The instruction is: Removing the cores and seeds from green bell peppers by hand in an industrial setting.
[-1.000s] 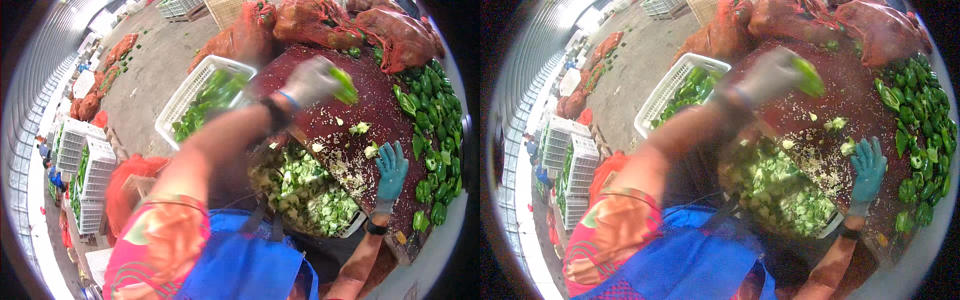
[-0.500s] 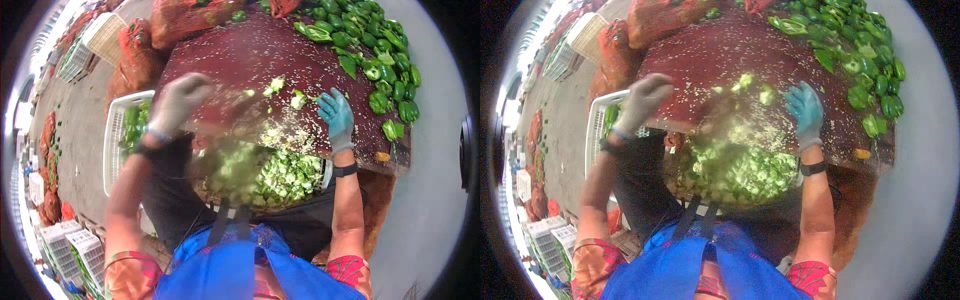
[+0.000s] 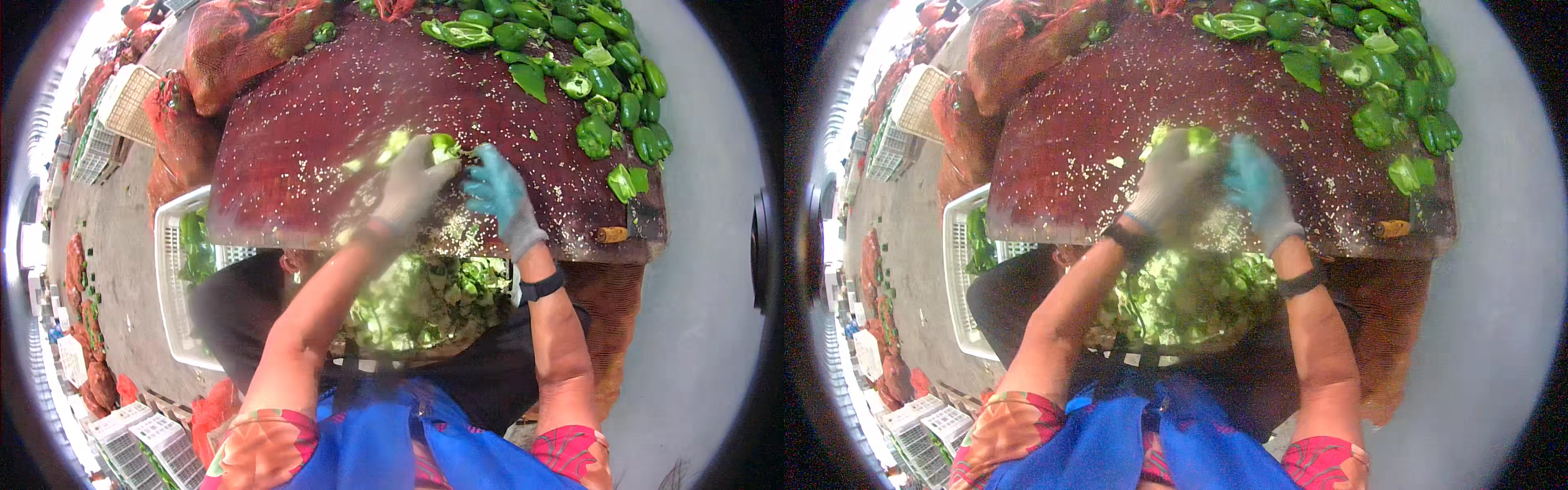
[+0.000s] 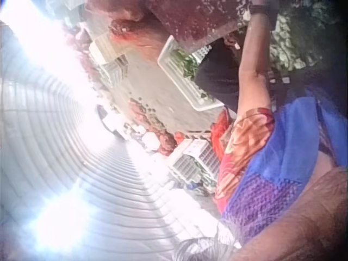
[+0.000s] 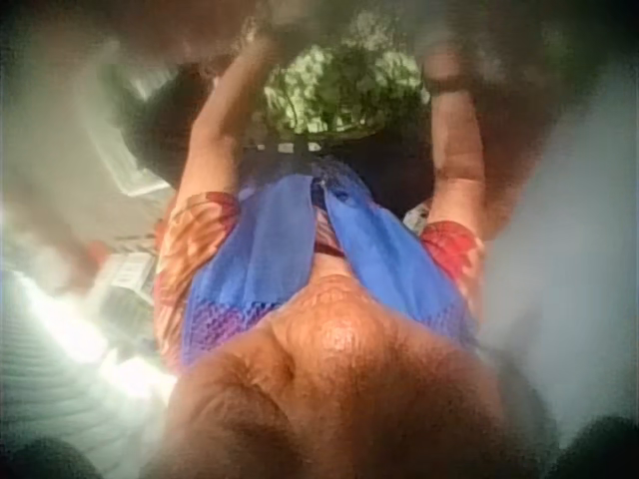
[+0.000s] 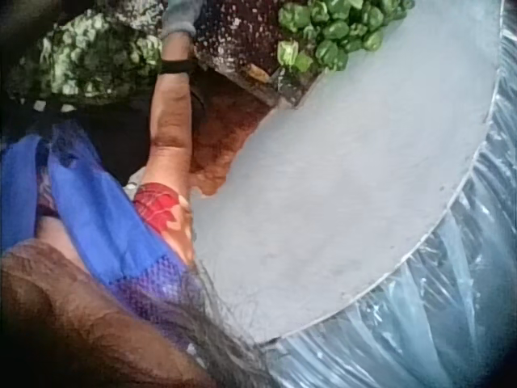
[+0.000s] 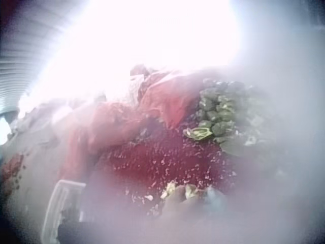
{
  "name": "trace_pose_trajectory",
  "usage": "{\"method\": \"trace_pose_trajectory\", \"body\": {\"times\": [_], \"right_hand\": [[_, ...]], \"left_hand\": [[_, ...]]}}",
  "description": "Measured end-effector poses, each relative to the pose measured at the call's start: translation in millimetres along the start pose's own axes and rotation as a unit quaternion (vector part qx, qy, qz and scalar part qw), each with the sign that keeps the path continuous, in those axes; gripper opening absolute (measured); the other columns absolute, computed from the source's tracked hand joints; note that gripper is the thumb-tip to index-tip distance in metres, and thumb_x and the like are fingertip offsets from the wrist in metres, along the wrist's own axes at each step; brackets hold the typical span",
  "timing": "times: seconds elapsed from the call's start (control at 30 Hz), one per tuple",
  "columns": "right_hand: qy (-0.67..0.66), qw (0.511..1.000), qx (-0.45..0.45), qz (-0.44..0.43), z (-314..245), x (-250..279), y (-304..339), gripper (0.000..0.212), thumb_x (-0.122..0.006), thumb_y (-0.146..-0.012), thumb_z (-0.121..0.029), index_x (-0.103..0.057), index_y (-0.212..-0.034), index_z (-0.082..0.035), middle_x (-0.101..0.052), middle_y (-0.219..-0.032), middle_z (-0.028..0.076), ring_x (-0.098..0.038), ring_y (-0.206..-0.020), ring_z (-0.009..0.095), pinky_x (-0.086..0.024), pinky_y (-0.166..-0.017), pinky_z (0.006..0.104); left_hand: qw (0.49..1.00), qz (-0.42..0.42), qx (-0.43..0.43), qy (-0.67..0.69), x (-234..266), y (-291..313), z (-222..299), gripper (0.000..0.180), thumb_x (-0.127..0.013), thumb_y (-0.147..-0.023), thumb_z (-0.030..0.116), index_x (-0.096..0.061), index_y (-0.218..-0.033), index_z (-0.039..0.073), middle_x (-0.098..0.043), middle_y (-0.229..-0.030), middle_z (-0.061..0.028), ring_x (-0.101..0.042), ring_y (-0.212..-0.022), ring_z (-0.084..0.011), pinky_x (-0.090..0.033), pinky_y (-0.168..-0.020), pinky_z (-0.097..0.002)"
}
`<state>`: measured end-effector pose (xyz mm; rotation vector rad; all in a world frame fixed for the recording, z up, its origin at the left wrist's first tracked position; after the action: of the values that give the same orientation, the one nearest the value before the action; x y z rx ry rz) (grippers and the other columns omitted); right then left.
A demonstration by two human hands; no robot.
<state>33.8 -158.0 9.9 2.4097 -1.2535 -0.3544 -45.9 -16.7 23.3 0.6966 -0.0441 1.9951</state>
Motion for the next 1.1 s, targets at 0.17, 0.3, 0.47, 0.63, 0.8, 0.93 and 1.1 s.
{"method": "trace_pose_trajectory", "body": {"times": [0.17, 0.3, 0.47, 0.63, 0.8, 0.93, 1.1], "right_hand": [[-0.028, 0.985, 0.168, -0.034, 17, -26, -2, 0.040, -0.056, -0.104, -0.031, -0.060, -0.134, -0.005, -0.064, -0.121, 0.005, -0.058, -0.107, 0.013, -0.049, -0.094, 0.0315], [-0.132, 0.977, 0.164, -0.041, 8, -28, 5, 0.034, -0.057, -0.102, -0.017, -0.061, -0.131, -0.001, -0.066, -0.117, 0.001, -0.059, -0.105, 0.009, -0.049, -0.092, 0.0269], [-0.108, 0.978, 0.156, -0.090, -4, -31, 17, 0.041, -0.051, -0.099, -0.009, -0.058, -0.138, -0.001, -0.066, -0.123, 0.003, -0.060, -0.109, 0.010, -0.051, -0.095, 0.0274], [-0.009, 0.970, 0.208, -0.125, -9, -37, 33, 0.050, -0.048, -0.096, -0.009, -0.054, -0.145, -0.007, -0.069, -0.114, 0.001, -0.063, -0.099, 0.010, -0.052, -0.090, 0.0276], [0.214, 0.908, 0.348, -0.092, -14, -37, 40, 0.060, -0.045, -0.090, -0.006, -0.048, -0.150, -0.005, -0.065, -0.126, 0.004, -0.055, -0.090, 0.004, -0.050, -0.076, 0.0224], [0.188, 0.952, 0.221, -0.093, -3, -36, 35, 0.055, -0.047, -0.094, -0.008, -0.052, -0.148, -0.010, -0.066, -0.100, 0.000, -0.055, -0.077, 0.006, -0.050, -0.075, 0.0252], [0.014, 0.973, 0.184, -0.136, 3, -41, 27, 0.050, -0.040, -0.096, -0.006, -0.055, -0.144, -0.006, -0.065, -0.128, 0.005, -0.061, -0.099, 0.010, -0.057, -0.077, 0.0279]], "left_hand": [[0.973, 0.118, -0.133, 0.145, -19, 17, -6, 0.043, -0.073, -0.088, 0.018, -0.060, -0.127, 0.004, -0.066, -0.114, -0.0129, -0.064, -0.110, -0.0209, -0.051, -0.095, -0.0358], [0.966, 0.140, -0.197, 0.091, -11, 38, 2, 0.044, -0.070, -0.087, 0.018, -0.061, -0.128, 0.005, -0.059, -0.126, -0.0125, -0.061, -0.114, -0.0250, -0.050, -0.096, -0.0355], [0.946, -0.015, -0.155, 0.283, 32, 50, -3, 0.039, -0.065, -0.093, 0.024, -0.062, -0.125, 0.003, -0.061, -0.118, -0.0087, -0.062, -0.104, -0.0201, -0.051, -0.088, -0.0327], [0.953, -0.105, -0.043, 0.281, 53, 59, 18, 0.033, -0.066, -0.098, 0.026, -0.066, -0.124, 0.005, -0.067, -0.099, 0.0004, -0.062, -0.086, -0.0067, -0.051, -0.072, -0.0233], [0.964, -0.139, -0.025, 0.227, 54, 59, 10, 0.030, -0.066, -0.096, 0.020, -0.066, -0.121, 0.004, -0.067, -0.094, 0.0022, -0.062, -0.078, -0.0058, -0.050, -0.066, -0.0230], [0.952, -0.125, -0.007, 0.279, 34, 46, -12, 0.028, -0.066, -0.094, 0.018, -0.066, -0.119, 0.005, -0.067, -0.094, 0.0021, -0.062, -0.079, -0.0062, -0.051, -0.069, -0.0234], [0.935, -0.109, -0.009, 0.338, 15, 36, -37, 0.028, -0.059, -0.092, 0.020, -0.064, -0.116, 0.006, -0.052, -0.070, 0.0049, -0.043, -0.054, -0.0043, -0.032, -0.047, -0.0231]]}}
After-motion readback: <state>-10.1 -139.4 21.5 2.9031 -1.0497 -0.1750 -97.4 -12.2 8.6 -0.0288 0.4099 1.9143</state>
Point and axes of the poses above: each hand's wrist, its own y-axis away from the middle knuckle, its own x-axis out of the back of the hand, z = x × y, the point moved 3 cm from there along -y, towards the middle knuckle
